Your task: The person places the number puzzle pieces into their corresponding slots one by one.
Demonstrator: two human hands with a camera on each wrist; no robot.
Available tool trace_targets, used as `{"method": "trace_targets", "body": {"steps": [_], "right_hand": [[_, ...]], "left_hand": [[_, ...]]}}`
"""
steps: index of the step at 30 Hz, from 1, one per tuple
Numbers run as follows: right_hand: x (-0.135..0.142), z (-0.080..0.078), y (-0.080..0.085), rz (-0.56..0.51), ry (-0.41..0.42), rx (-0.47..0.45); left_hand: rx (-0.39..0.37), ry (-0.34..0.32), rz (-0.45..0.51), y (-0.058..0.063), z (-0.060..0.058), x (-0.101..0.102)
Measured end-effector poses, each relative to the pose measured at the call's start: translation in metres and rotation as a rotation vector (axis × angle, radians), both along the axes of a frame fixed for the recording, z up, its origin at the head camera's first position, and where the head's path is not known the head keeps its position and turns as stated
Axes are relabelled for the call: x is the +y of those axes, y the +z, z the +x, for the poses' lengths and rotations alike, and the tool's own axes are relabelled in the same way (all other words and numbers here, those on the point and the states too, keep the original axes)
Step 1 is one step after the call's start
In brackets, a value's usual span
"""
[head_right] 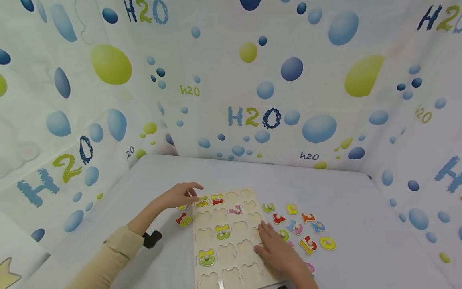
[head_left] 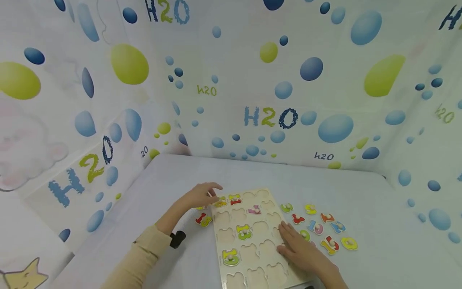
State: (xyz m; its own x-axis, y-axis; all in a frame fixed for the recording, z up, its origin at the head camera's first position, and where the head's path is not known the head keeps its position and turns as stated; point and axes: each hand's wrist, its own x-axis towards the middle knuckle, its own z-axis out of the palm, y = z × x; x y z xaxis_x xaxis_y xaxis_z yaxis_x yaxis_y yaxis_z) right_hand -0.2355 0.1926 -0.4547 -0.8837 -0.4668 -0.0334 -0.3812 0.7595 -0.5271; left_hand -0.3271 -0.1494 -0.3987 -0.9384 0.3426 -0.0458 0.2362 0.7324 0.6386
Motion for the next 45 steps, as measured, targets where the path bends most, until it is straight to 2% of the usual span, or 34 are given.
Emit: {"method": "trace_targets", "body": {"steps": [3,5,7,10,12,14,21,28,33,35,39,45], "right_hand": [[0.001,-0.001,0.001,0.001,-0.007,0.002],[0.0,-0.001,0.001,-0.004,-0.011,-0.002],[0.0,-0.002,0.001,-0.011,-0.011,-0.005],[-0.001,-0.002,0.0,-0.017,-0.007,-0.005],[-0.001,-0.002,0.0,-0.015,-0.003,-0.001],[-0.002,-0.002,0.0,-0.015,-0.001,0.003],[-0.002,-0.001,-0.001,-0.033,0.01,-0.006],[-0.001,-0.001,0.001,-0.014,-0.002,0.016],[-0.004,-0.001,0.002,-0.015,-0.001,0.017],[-0.004,-0.002,0.001,-0.005,-0.002,0.026],[-0.005,-0.004,0.0,0.011,-0.008,0.032],[-0.003,-0.002,-0.001,0.005,-0.012,0.022]], "left_hand": [[-0.014,0.039,0.009,-0.001,0.015,-0.019],[-0.042,0.064,0.016,-0.007,0.025,-0.028],[-0.115,0.09,0.059,-0.015,0.034,-0.033],[-0.264,0.13,0.186,-0.024,0.044,-0.034],[-0.345,0.154,0.281,-0.028,0.048,-0.032],[-0.387,0.172,0.341,-0.031,0.05,-0.031],[-0.424,0.277,0.429,-0.04,0.047,-0.029],[-0.417,0.368,0.501,-0.045,0.042,-0.023],[-0.427,0.457,0.548,-0.045,0.044,-0.023],[-0.408,0.47,0.555,-0.045,0.044,-0.024],[-0.324,0.456,0.537,-0.042,0.044,-0.023],[-0.134,0.341,0.438,-0.038,0.04,-0.017]]}}
